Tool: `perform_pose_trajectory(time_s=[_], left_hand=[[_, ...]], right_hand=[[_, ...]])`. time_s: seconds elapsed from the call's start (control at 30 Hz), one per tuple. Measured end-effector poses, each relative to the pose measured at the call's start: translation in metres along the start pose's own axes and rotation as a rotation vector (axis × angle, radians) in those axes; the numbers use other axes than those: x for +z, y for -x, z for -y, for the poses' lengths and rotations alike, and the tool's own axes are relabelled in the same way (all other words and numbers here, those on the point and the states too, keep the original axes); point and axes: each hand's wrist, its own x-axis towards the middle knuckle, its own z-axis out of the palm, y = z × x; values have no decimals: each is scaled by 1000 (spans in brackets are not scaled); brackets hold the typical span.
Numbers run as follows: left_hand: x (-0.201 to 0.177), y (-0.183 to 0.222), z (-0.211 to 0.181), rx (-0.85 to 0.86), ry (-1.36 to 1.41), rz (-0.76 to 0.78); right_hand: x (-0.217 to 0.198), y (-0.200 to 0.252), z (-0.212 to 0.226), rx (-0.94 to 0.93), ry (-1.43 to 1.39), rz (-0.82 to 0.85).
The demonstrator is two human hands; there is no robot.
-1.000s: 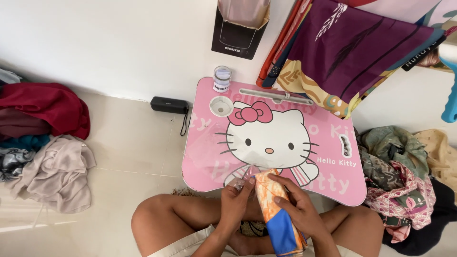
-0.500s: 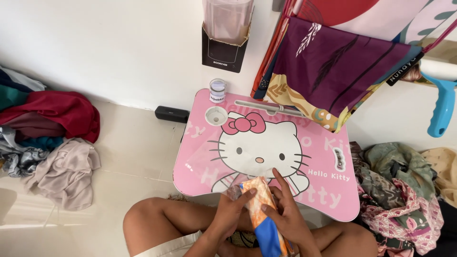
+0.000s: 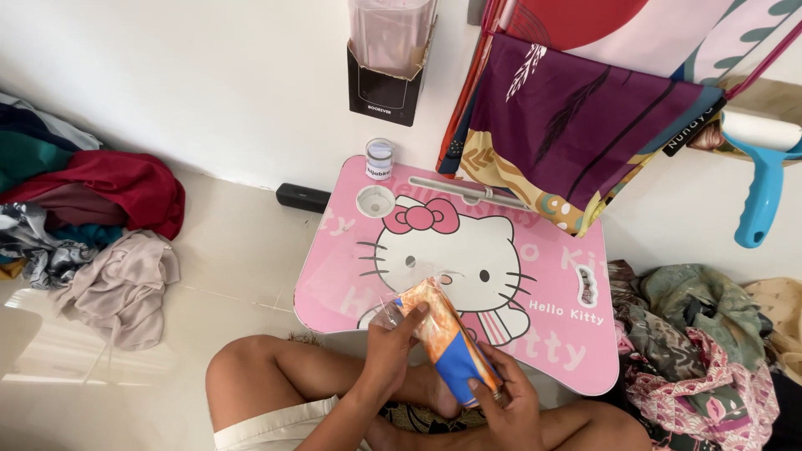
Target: A person uses a lint roller to clean an orange scarf on a small table and then carefully slides it into a plastic sleeve.
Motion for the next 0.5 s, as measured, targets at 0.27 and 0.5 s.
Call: perform_pose_trajectory(time_s=[0.27, 0.5], left_hand=[[21, 26, -2, -38, -59, 93], [17, 7, 5, 38, -21, 79]], right_hand=[[-20, -13, 10, -59, 82, 3], [-19, -11, 8, -55, -56, 64]])
